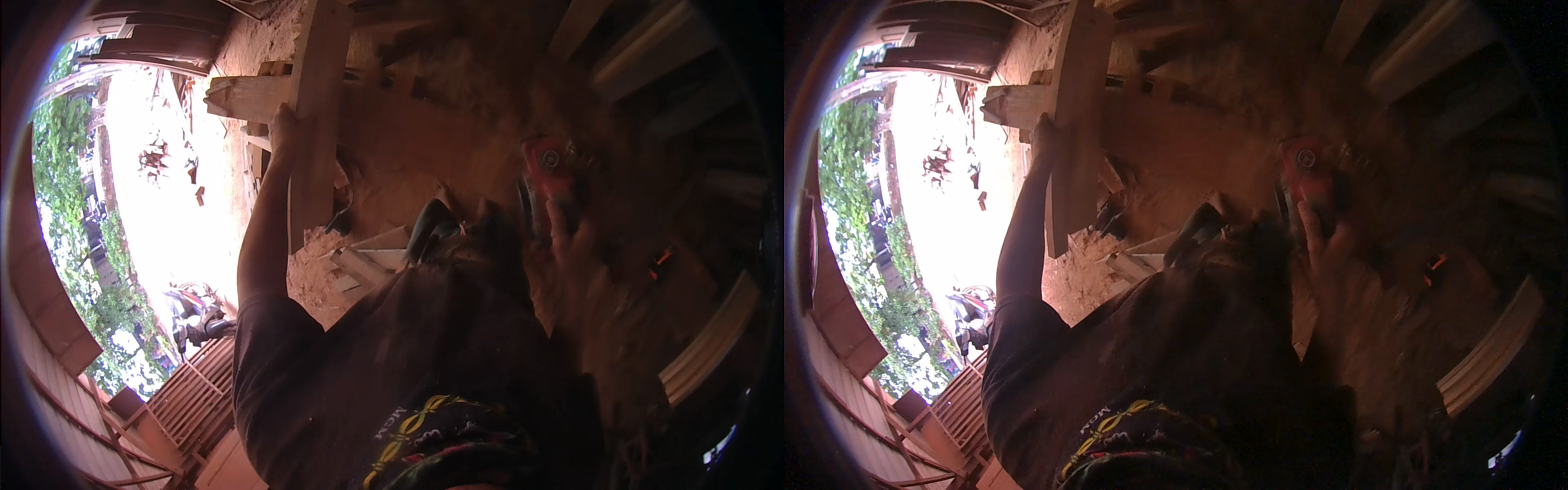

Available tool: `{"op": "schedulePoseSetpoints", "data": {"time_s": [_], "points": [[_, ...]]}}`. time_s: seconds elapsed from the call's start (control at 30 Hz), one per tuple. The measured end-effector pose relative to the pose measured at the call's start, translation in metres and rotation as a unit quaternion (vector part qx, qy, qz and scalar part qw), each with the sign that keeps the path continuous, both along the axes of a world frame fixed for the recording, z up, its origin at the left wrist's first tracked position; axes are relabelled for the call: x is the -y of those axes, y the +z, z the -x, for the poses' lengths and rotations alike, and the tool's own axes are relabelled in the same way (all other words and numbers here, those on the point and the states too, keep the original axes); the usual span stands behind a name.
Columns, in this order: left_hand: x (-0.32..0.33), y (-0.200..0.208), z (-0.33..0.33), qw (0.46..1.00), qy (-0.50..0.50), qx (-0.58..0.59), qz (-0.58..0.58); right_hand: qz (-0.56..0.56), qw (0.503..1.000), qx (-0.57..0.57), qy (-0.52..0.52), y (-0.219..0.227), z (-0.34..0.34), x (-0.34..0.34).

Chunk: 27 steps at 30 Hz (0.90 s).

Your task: The person uses a handheld electric sander to smooth the surfaces of several wooden planks. They repeatedly pick up planks, sand them, and place them aside in a pile.

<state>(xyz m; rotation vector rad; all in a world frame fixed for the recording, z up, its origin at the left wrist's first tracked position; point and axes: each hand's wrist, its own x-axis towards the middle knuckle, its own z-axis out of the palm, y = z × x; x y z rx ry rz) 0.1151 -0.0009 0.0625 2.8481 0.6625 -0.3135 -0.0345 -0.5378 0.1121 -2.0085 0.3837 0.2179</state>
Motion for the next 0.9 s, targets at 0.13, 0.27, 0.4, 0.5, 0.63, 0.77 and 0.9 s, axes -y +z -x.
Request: {"op": "schedulePoseSetpoints", "data": {"time_s": [0.13, 0.27, 0.4, 0.5, 0.63, 0.77, 0.9], "points": [[-0.024, -0.013, 0.010, 1.000, 0.007, -0.012, -0.003, -0.056, 0.996, -0.065, -0.018, 0.003, -0.001, -0.001], [-0.030, -0.020, 0.007, 0.999, 0.021, -0.024, 0.002, -0.034, 0.997, -0.029, 0.067, 0.019, 0.008, 0.001], [-0.023, -0.008, 0.010, 0.999, 0.012, -0.035, -0.036, -0.012, 0.980, 0.042, 0.195, -0.039, 0.036, 0.035], [-0.023, -0.007, 0.008, 0.999, 0.028, -0.038, -0.017, 0.001, 0.987, -0.023, 0.160, -0.018, 0.027, 0.026], [-0.022, 0.000, 0.008, 0.997, 0.051, -0.053, 0.028, -0.127, 0.981, -0.145, -0.032, -0.006, 0.013, 0.008], [-0.036, -0.005, 0.016, 0.998, 0.040, -0.020, 0.036, -0.102, 0.983, -0.143, -0.062, -0.006, 0.015, 0.002], [-0.037, 0.004, 0.010, 0.998, 0.029, -0.041, 0.029, -0.034, 0.992, -0.097, -0.071, -0.021, 0.032, 0.007]]}}
